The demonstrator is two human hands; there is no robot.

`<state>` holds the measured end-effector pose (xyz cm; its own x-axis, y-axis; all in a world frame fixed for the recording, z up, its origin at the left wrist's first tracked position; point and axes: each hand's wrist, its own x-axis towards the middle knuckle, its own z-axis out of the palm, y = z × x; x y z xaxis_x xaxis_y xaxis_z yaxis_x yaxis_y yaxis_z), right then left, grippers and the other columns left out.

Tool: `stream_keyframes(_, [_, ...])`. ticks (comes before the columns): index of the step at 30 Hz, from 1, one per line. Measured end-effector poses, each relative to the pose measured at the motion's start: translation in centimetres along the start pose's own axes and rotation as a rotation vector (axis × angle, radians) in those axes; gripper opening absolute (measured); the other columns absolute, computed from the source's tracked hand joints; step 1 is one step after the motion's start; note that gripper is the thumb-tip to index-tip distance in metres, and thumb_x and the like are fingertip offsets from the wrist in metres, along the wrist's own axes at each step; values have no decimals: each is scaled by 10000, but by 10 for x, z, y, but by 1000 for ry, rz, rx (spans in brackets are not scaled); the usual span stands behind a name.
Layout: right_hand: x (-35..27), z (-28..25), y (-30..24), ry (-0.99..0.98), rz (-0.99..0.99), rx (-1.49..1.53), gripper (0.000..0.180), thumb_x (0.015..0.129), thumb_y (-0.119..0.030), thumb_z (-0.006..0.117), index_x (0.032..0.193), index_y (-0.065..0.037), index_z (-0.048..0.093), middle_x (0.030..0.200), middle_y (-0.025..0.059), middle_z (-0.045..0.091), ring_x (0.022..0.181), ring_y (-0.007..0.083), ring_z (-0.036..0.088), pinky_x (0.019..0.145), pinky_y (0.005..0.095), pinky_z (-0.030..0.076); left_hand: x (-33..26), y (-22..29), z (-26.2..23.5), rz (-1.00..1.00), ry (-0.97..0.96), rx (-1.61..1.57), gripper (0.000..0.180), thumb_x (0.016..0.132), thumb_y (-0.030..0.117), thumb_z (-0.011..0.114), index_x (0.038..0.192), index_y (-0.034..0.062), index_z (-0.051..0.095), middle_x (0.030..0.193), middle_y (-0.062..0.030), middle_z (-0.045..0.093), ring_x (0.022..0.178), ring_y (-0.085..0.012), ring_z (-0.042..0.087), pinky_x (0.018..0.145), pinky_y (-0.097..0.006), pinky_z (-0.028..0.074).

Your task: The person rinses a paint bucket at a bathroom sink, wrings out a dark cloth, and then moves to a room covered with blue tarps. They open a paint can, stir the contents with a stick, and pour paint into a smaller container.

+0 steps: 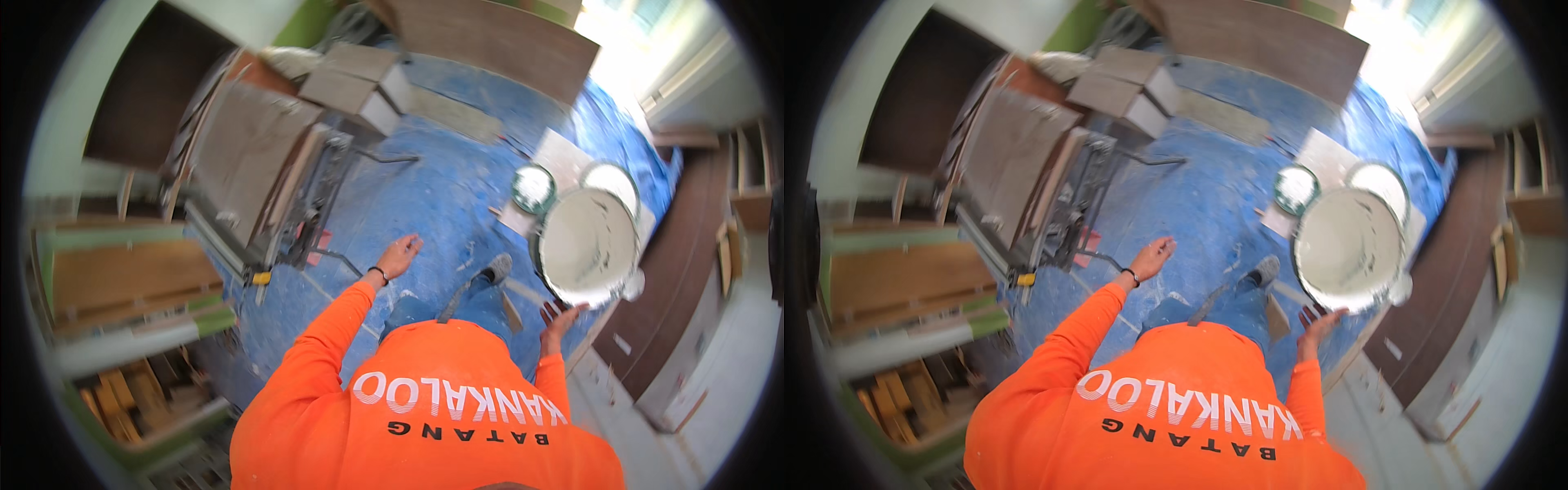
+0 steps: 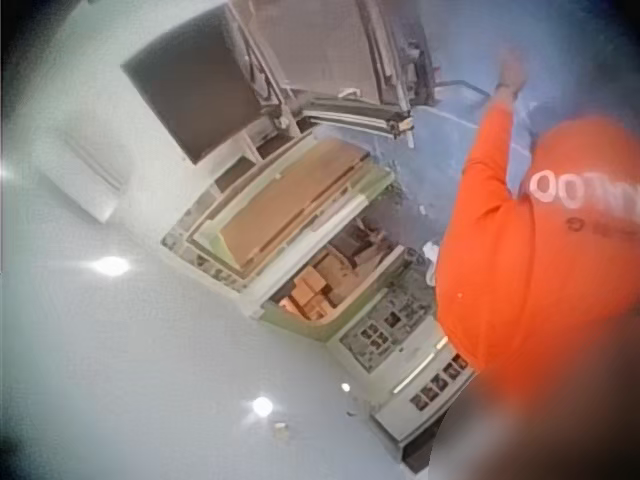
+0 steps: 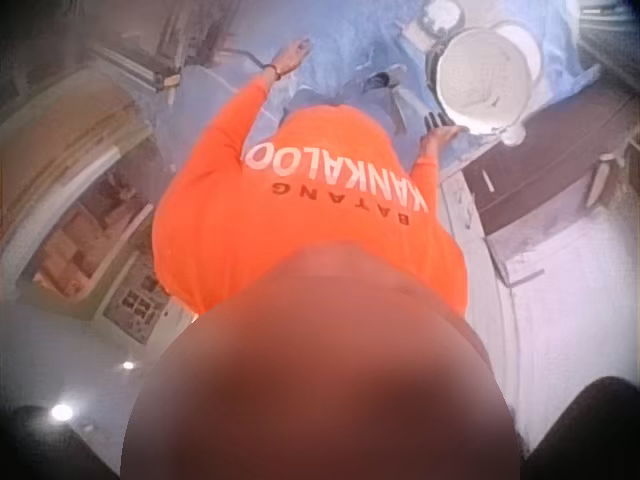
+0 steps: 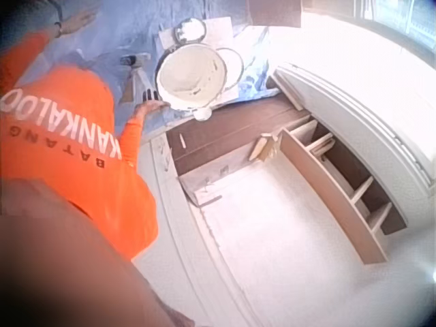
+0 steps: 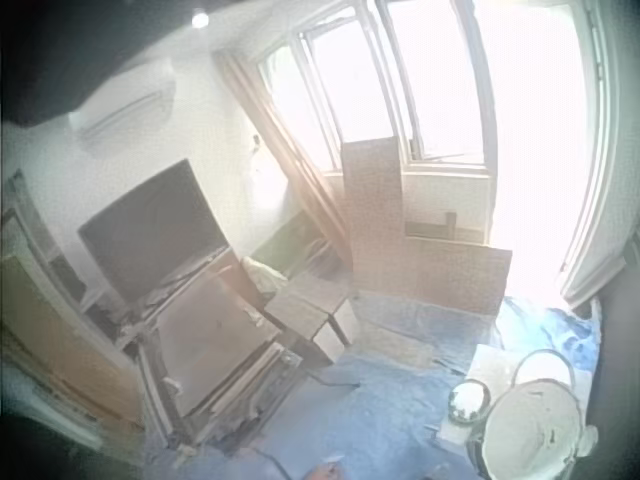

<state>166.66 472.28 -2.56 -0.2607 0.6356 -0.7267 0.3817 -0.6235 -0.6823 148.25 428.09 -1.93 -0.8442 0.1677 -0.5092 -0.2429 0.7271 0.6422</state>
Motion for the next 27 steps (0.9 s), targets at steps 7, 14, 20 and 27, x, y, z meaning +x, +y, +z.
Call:
stream_keyframes(7, [-16, 22, 10, 179, -42, -35, 1053, 869, -919, 277, 1511, -88, 357, 1221, 176, 619, 848, 323, 681, 618, 413, 532, -209, -185, -1, -320, 205, -207, 586, 1032, 540, 528, 1319, 37, 615, 958, -131, 735, 889, -249, 715, 798, -375, 551])
stream_keyframes(14, [-9, 52, 6, 284, -130, -33, 1064, 954, -812, 214, 1306, 158, 473, 1077, 212, 682, 935, 340, 675, 776, 420, 551, -400, -353, 68, -669, 289, -536, 552, 1027, 528, 528, 1268, 44, 636, 1075, -173, 720, 1004, -327, 687, 863, -417, 548])
stream_keyframes(20, [-84, 134, 123, -47, -192, -644, 631, 1013, -550, 492, 1140, 51, 636, 874, 163, 708, 679, 275, 684, 551, 347, 524, -450, -404, -11, -592, 442, -440, 549, 1004, 511, 575, 1208, 5, 628, 1152, -230, 714, 1107, -401, 673, 941, -452, 538])
stream_keyframes(27, [-198, 232, 326, -685, -118, -1221, 174, 966, -175, 627, 989, -2, 628, 816, 126, 710, 570, 198, 657, 435, 308, 485, -435, -482, -204, -345, 676, -270, 252, 988, 273, 626, 981, 26, 579, 908, -187, 699, 867, -414, 665, 740, -486, 516])
